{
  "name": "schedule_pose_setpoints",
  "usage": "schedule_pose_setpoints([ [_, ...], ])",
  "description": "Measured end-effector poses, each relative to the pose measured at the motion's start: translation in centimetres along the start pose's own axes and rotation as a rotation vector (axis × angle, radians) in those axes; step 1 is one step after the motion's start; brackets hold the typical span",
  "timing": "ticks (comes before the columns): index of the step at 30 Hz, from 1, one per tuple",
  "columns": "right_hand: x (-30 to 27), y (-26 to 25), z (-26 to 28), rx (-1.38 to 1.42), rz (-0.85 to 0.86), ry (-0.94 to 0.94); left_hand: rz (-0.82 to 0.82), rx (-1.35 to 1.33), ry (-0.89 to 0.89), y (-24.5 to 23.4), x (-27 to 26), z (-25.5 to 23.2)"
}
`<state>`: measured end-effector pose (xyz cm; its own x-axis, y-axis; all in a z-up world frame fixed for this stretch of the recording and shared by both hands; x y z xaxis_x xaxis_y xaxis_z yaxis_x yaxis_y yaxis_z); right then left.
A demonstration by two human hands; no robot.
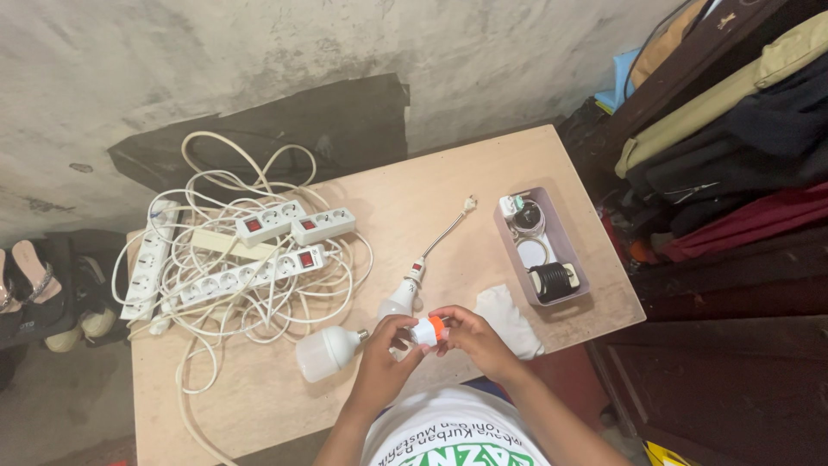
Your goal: The person picks up a lightbulb and a socket adapter, joins them, and then attaches the assembly to a flexible light socket before placing the items into a plastic container.
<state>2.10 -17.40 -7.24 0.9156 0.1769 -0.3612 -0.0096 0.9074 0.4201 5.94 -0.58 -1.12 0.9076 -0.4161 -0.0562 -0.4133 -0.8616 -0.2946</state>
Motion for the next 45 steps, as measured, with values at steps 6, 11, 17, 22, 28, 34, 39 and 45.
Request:
schedule_pose_setpoints([
  [6, 2.8, -5.6, -5.8, 0.192, -0.132, 0.019, -0.026, 0.044, -0.079, -0.5, -0.5, 2.9],
  [11, 5.3, -11.0, -9.7, -0.090, -0.280, 0.018, 0.046, 0.117, -0.228, -0.3, -1.3, 8.8],
  [17, 6.0, -12.5, -11.9, -0.139, -0.303, 0.087, 0.131, 0.189, -0.354, 0.7, -3.2, 15.9],
  [22, 6.6, -13.5, -14.1, -0.046, -0.329, 0.164, 0.147, 0.190, -0.483, 1.0, -4.5, 19.0],
  [28, 6.3, -13.1, -14.9, -0.149, -0.230, 0.200, 0.146, 0.428, -0.408, 1.2, -4.4, 20.8],
  [34, 6.0, -12.4, -14.3, 0.122, -0.152, 0.122, 0.232, 0.604, -0.454, 2.1, -4.2, 21.7],
  [39, 5.7, -12.5, -12.7, -0.323, -0.306, 0.176, 0.221, 0.613, -0.517, 2.6, -3.9, 23.5],
  [45, 3.4, -8.7, -9.0, -1.085, -0.212, -0.177, 0.233, 0.675, -0.528, 2.7, -4.5, 24.9],
])
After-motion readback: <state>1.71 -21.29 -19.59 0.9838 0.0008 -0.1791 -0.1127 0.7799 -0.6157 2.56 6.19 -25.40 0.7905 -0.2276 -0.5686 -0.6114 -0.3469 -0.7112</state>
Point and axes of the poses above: each hand's wrist, its own x-axis towards the middle knuckle, its own y-axis out of the palm, z = x × y, the point moved 7 cm from there along x, towards the middle knuckle, and after that the axes turned 6 degrees about x, right-handed, at the moved point
